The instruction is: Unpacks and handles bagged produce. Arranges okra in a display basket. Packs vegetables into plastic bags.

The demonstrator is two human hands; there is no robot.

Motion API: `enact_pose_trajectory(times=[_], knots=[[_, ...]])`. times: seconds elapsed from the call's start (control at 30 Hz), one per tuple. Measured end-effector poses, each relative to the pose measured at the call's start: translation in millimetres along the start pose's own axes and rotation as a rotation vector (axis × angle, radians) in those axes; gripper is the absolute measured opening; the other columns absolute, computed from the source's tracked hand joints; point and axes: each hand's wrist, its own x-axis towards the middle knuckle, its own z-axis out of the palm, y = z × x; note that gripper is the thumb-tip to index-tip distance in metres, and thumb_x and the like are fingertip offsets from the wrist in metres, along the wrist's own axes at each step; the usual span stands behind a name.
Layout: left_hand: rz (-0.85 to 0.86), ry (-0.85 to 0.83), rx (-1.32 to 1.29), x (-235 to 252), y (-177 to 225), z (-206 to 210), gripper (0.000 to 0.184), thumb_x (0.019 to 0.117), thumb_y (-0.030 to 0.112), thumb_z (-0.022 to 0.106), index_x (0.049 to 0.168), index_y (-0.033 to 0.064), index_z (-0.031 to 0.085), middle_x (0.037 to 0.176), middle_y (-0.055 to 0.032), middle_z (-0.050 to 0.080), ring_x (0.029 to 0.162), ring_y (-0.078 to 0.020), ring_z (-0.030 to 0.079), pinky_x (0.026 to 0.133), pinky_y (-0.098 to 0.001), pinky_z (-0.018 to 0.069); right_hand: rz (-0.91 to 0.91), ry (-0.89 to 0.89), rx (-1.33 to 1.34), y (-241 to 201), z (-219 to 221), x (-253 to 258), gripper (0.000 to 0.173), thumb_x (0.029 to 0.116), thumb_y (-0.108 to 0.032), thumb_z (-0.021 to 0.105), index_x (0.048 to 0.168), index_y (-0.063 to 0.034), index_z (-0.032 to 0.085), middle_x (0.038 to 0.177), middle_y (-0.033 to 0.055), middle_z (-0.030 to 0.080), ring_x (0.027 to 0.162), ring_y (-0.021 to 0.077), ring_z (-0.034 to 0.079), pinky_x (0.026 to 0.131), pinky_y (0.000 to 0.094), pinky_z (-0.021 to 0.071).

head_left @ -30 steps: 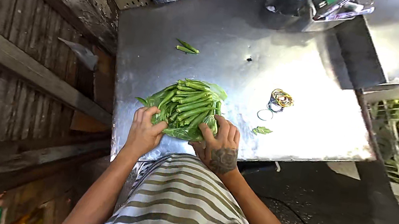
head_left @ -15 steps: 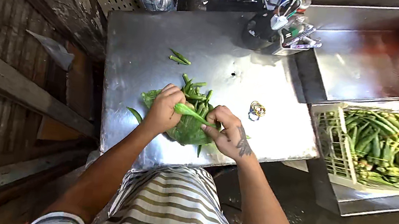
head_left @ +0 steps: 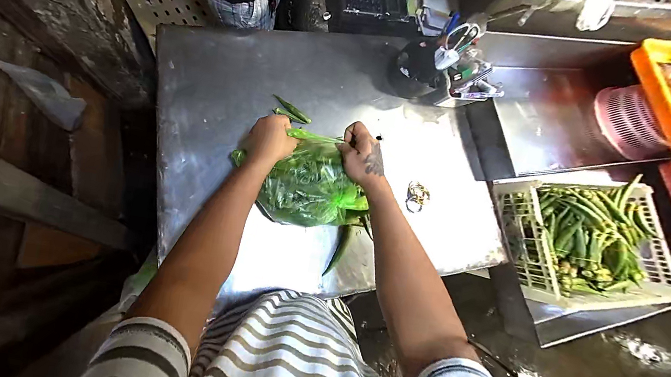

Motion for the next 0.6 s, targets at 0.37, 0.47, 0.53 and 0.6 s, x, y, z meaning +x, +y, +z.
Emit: enact_pose_trajectory(times=[0.37, 0.47, 0.53, 0.6], knots=[[0.149, -0.580, -0.778, -27.2, -81.7, -22.5, 0.076, 0.0858, 0.016, 0.067, 0.156, 0.0216, 0.039, 0.147, -0.0135, 0.054, 0.121, -0.0277, 0.062, 0.094, -0.0509, 0.0560, 0.150, -0.156, 0.053, 8.0, 3.9, 56.4, 0.017, 0.0984, -0.010, 0.058, 0.114, -0.0054, 0.063, 0.096, 0.0163, 0.068, 0.091, 0.0306, 0.067, 0.085, 0.0552, 0.0534], [0.200, -0.641, -0.968, -27.9, -91.1, -12.1, 0.096, 0.0778, 0.015, 0.068, 0.163, 0.0251, 0.025, 0.152, -0.0121, 0.050, 0.123, -0.0266, 0.062, 0.096, -0.0482, 0.0565, 0.063, -0.200, 0.033, -0.4, 6.5, 54.5, 0.018, 0.1012, -0.011, 0.052, 0.107, -0.0073, 0.070, 0.102, 0.0150, 0.070, 0.100, 0.0289, 0.067, 0.091, 0.0562, 0.0517], [0.282, -0.619, -1.034, -30.0, -86.9, -4.5, 0.088, 0.0784, 0.004, 0.073, 0.157, 0.0153, 0.036, 0.144, -0.0131, 0.058, 0.120, -0.0240, 0.065, 0.099, -0.0443, 0.0570, -0.020, -0.161, 0.064, -12.4, 4.6, 50.2, 0.020, 0.1007, -0.012, 0.050, 0.101, -0.0087, 0.070, 0.097, 0.0121, 0.070, 0.095, 0.0254, 0.067, 0.086, 0.0537, 0.0521], [0.375, -0.597, -1.062, -36.5, -83.8, 3.1, 0.081, 0.0752, 0.000, 0.077, 0.149, 0.0080, 0.044, 0.133, -0.0128, 0.064, 0.114, -0.0216, 0.067, 0.099, -0.0409, 0.0573, -0.050, -0.132, 0.108, -20.6, 1.2, 44.8, 0.021, 0.1003, -0.013, 0.050, 0.098, -0.0091, 0.070, 0.092, 0.0096, 0.069, 0.091, 0.0225, 0.066, 0.084, 0.0510, 0.0517]])
